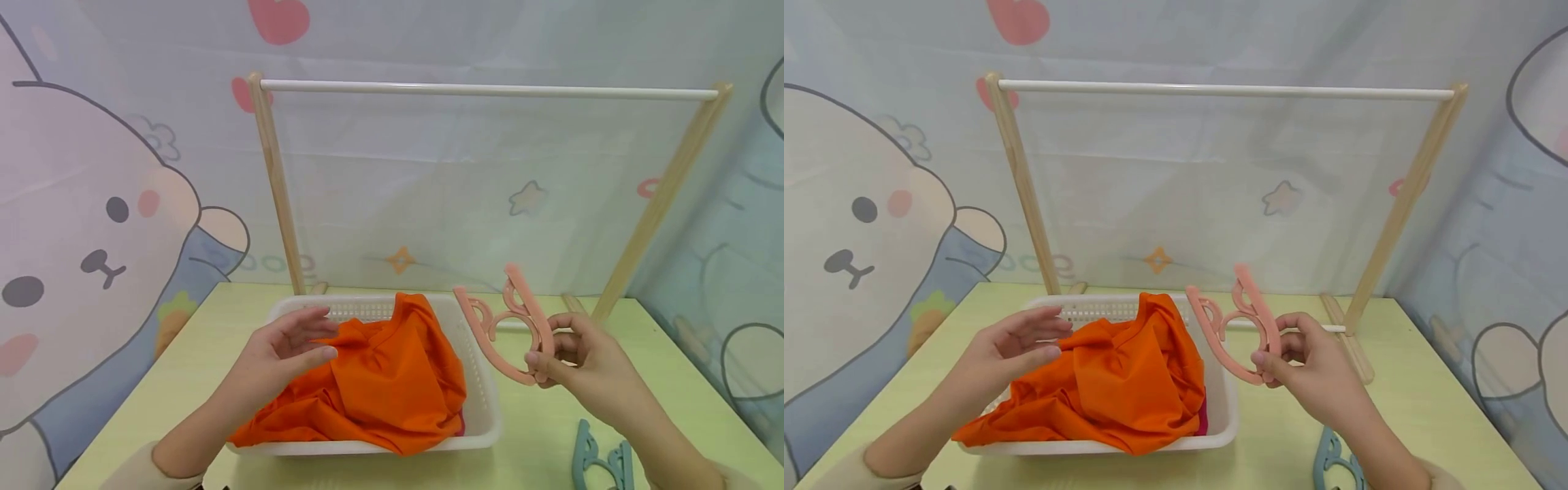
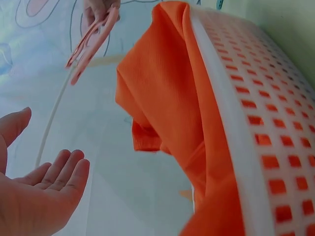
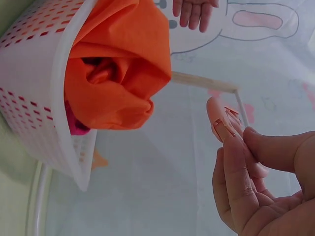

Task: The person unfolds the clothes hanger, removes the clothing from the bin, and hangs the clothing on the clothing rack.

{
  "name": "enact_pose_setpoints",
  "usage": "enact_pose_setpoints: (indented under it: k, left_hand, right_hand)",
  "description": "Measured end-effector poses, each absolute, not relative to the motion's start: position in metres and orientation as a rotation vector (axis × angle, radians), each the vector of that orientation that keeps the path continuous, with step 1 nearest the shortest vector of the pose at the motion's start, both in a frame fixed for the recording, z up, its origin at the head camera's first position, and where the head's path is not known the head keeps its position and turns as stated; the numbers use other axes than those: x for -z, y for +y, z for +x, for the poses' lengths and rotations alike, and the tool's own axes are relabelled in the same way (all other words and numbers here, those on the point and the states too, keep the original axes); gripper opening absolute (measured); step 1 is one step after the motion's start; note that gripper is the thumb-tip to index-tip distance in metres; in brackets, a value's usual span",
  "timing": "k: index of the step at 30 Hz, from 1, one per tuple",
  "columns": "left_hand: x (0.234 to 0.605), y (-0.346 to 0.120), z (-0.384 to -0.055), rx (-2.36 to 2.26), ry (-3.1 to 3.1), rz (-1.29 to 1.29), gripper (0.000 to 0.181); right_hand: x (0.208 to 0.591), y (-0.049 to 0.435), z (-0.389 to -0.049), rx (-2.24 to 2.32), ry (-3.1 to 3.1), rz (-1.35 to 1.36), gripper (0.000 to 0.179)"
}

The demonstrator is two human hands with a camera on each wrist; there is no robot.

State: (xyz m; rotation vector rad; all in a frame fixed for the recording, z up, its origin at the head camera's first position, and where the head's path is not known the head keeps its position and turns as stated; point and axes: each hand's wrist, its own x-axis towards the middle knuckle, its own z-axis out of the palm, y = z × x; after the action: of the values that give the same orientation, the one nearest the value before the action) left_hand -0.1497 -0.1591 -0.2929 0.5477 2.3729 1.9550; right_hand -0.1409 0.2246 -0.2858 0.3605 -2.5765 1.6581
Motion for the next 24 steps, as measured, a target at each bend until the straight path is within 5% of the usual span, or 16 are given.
enact_pose_setpoints:
  k: [24]
  left_hand:
    - [0.287, -0.104, -0.149, -1.938, 2.056, 0.627, 0.052]
  right_hand:
    - [0.285, 0.163, -0.131, -1.865, -2.519, 0.561, 0.038]
